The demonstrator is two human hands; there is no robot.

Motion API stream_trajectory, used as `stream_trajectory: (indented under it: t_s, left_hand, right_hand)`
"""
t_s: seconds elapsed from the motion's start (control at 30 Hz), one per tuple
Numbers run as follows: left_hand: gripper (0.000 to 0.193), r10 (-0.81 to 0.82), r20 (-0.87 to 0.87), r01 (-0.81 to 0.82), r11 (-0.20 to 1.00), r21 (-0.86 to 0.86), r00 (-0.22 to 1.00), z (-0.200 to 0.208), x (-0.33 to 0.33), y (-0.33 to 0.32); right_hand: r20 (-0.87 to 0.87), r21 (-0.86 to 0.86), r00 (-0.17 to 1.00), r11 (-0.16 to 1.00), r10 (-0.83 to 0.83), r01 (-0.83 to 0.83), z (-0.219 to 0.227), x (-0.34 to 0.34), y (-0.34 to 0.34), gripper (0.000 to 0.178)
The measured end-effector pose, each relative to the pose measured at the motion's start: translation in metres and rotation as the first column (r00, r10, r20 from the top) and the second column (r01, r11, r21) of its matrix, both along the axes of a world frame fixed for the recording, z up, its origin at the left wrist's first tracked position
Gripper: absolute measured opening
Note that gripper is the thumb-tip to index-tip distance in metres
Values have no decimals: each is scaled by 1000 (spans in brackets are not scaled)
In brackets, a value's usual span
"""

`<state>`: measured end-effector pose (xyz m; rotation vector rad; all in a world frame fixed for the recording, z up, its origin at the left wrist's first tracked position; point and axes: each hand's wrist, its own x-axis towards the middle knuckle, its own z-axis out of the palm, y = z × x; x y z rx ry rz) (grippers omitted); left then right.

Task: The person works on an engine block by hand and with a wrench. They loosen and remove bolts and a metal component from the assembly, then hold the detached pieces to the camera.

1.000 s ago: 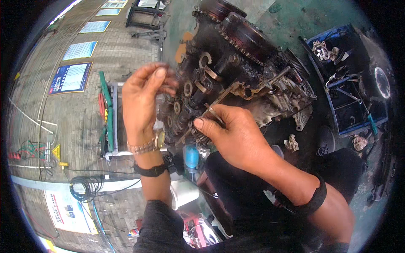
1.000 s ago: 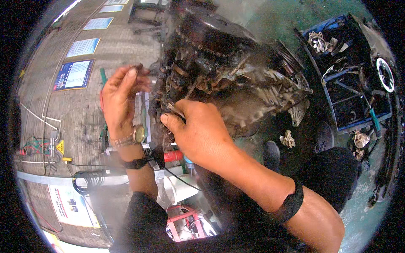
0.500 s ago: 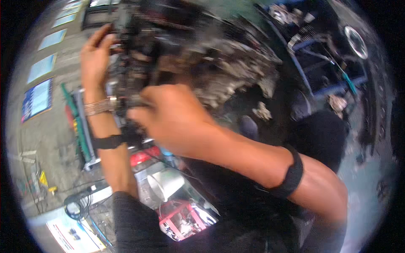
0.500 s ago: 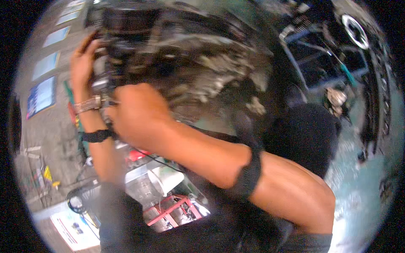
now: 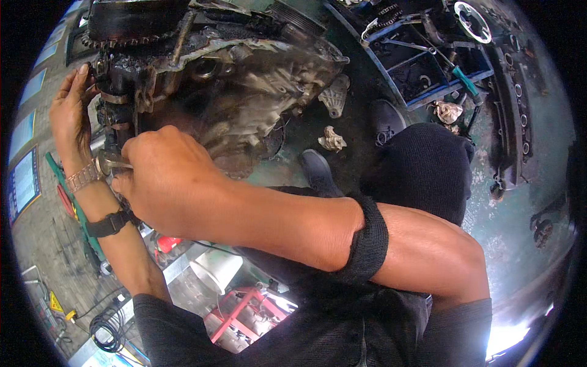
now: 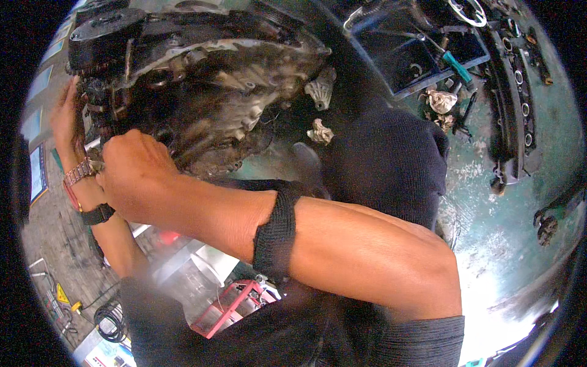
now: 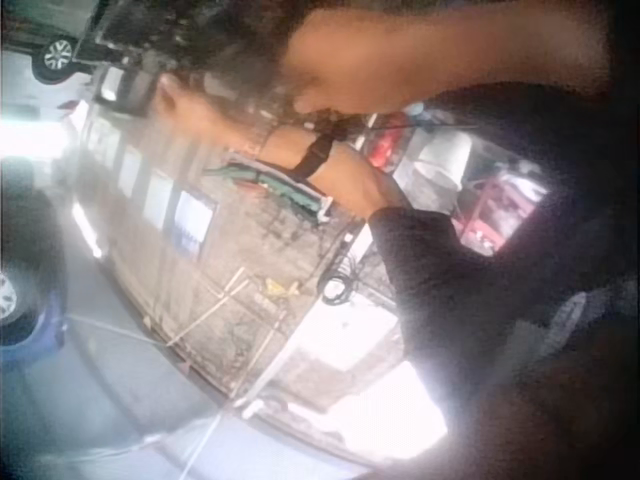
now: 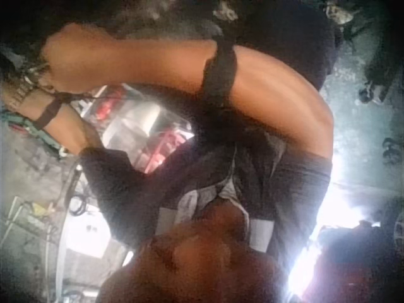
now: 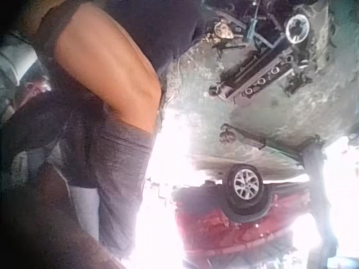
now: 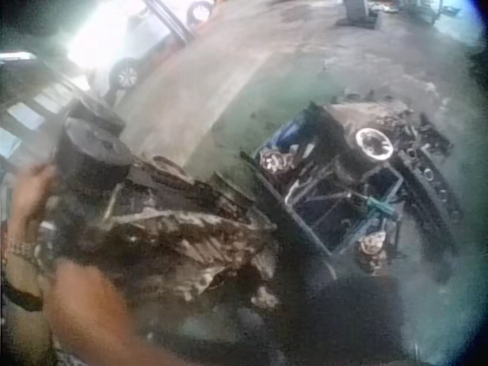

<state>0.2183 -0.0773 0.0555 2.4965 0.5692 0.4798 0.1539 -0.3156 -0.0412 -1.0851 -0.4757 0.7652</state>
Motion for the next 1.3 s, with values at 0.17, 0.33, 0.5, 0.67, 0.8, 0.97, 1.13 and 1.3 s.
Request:
stream_trajectory:
  t_s: [0.17,0.33,0.5,0.67,0.8,0.97,1.13,1.3]
  left_hand:
    - [23,14,11,-13,1000,-28,1000,-1,0,-10]
    - [21,41,53,-35,994,-107,998,-3,-1,-6]
    - [20,-6,56,14,990,-140,998,4,3,12]
    - [20,8,70,2,988,-153,998,13,-1,4]
    - [18,108,186,-85,988,-127,977,21,-20,-24]
    - [14,18,263,56,961,-270,965,35,-69,-63]
    - [13,-78,278,186,903,-387,957,27,-120,-103]
    - [15,-47,265,174,859,-481,963,2,-142,-118]
  right_hand:
    - [-9,20,1000,1000,-5,5,-1,-1,2,26]
    - [3,5,1000,1000,-10,10,0,-2,3,26]
    - [8,7,1000,1000,-13,12,0,0,2,26]
    - [-3,12,999,999,-36,36,0,-2,3,26]
    - [56,17,994,995,-95,95,-4,-5,6,27]
    - [71,65,987,988,-144,140,0,-2,6,29]
    - [94,98,986,987,-140,130,5,-3,2,25]
    - [102,153,987,983,-122,106,2,-7,2,22]
